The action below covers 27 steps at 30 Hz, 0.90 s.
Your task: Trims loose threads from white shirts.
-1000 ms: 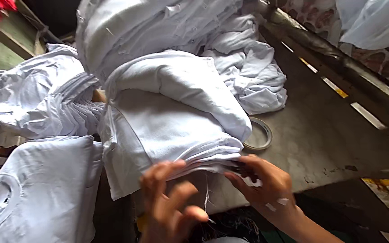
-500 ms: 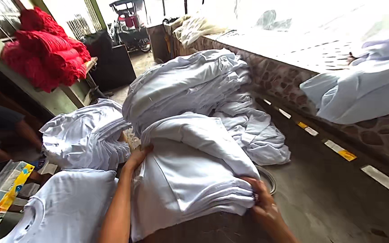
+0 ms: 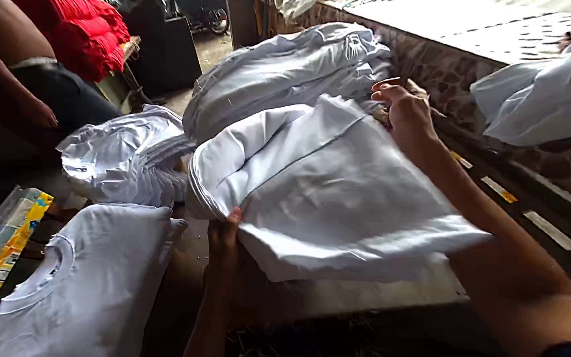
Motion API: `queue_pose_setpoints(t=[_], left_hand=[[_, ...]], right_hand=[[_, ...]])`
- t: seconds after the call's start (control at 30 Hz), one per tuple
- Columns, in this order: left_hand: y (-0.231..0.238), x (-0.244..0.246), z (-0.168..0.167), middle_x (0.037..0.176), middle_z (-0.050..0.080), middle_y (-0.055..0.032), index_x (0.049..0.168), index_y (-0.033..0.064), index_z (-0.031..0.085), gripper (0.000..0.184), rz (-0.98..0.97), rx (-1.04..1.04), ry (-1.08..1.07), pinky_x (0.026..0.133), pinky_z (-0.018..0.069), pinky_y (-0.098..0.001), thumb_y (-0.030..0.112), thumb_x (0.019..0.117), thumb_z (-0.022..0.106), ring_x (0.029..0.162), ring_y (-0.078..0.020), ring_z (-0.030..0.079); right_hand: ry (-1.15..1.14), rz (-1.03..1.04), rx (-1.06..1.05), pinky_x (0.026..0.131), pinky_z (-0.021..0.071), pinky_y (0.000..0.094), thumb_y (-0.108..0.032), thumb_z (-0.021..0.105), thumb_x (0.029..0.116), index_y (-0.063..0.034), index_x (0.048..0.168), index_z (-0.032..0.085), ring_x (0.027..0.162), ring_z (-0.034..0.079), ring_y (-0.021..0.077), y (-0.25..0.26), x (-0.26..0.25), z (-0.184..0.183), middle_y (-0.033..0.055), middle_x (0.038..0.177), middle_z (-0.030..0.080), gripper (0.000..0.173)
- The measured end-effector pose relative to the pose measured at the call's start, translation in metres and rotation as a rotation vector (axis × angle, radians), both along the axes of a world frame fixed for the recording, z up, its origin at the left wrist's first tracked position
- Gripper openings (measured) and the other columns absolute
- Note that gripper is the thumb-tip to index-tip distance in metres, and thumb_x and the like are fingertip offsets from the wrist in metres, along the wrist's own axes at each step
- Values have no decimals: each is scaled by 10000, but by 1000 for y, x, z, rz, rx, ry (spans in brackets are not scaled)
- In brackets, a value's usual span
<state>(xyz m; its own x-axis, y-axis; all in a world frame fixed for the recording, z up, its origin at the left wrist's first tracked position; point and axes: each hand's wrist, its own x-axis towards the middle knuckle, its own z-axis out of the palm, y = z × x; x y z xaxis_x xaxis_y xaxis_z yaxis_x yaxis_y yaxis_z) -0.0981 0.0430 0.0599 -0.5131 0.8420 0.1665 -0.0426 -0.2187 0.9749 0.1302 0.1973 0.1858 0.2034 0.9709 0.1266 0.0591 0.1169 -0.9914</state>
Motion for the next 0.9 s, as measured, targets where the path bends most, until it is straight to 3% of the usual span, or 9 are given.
queue_pose_setpoints(t=[0.13, 0.23, 0.3, 0.37, 0.43, 0.6, 0.73, 0.8, 0.9], left_hand=[[-11, -5, -46, 1046, 648, -45, 1246, -141, 480, 425, -69, -59, 167, 909, 529, -158, 125, 943, 613, 977, 49, 634], [-29, -12, -47, 1159, 618, -107, 1310, -133, 472, 527, 22, -98, 366, 936, 522, -211, 262, 979, 583, 1067, -18, 615], [-49, -11, -51, 1251, 569, -224, 1338, -159, 454, 580, 200, -28, 557, 930, 509, -288, 285, 992, 594, 1129, -153, 588], [-68, 2, -49, 1207, 569, -76, 1253, -17, 544, 414, 275, 118, 674, 956, 445, -223, 292, 983, 600, 1141, -63, 534], [-78, 25, -43, 1179, 542, 76, 1200, 182, 611, 269, 190, 245, 761, 1004, 406, -156, 351, 991, 595, 1161, 33, 505], [-59, 58, -40, 1050, 564, -22, 1050, 197, 679, 210, 120, 380, 913, 969, 399, -263, 372, 1014, 568, 1053, -121, 539], [-41, 42, -44, 1026, 620, 17, 994, 103, 737, 124, 220, 386, 603, 935, 445, -179, 177, 962, 643, 1032, -31, 567], [-48, 59, -35, 1025, 748, 84, 1088, 135, 779, 181, -115, 390, -45, 861, 556, -142, 116, 1004, 619, 955, 35, 680], [-52, 60, -32, 990, 778, -61, 1097, 98, 778, 221, -321, 278, -934, 763, 629, -286, 96, 991, 585, 876, -132, 757]], right_hand=[[-224, 494, 471, 599, 479, 154, -234, 436, 1060, -175, 999, 575, 656, 538, -52, -37, 29, -87, -137, 861, 623, 163], [-518, 775, 579, 636, 485, 130, -279, 660, 955, -111, 1078, 689, 751, 567, -13, -104, 29, -129, 28, 1017, 643, 210], [-666, 787, 580, 529, 464, 216, -350, 725, 872, -128, 1133, 701, 676, 581, 84, -126, 31, -151, 122, 1078, 642, 344], [-718, 665, 652, 488, 427, 234, -253, 646, 911, -127, 1066, 700, 628, 564, 124, -140, 35, -170, 133, 1007, 635, 207], [-641, 538, 727, 602, 395, 117, -193, 606, 1001, -110, 1023, 636, 699, 490, 56, -151, 38, -173, 73, 936, 549, 91], [-625, 458, 923, 729, 452, 141, -189, 582, 1051, -111, 1051, 580, 815, 531, 80, -180, 28, -142, 60, 999, 519, 78], [-664, 278, 870, 735, 425, 103, -235, 517, 1075, -108, 995, 547, 826, 533, 19, -157, 11, -123, 30, 954, 520, 153], [-736, 160, 739, 581, 439, 222, -144, 567, 1001, -51, 957, 595, 709, 556, 127, -133, -12, -137, 92, 899, 564, 107], [-816, 213, 482, 476, 473, 471, -50, 654, 911, 31, 986, 673, 629, 642, 323, -107, -37, -160, 181, 888, 646, 112]])
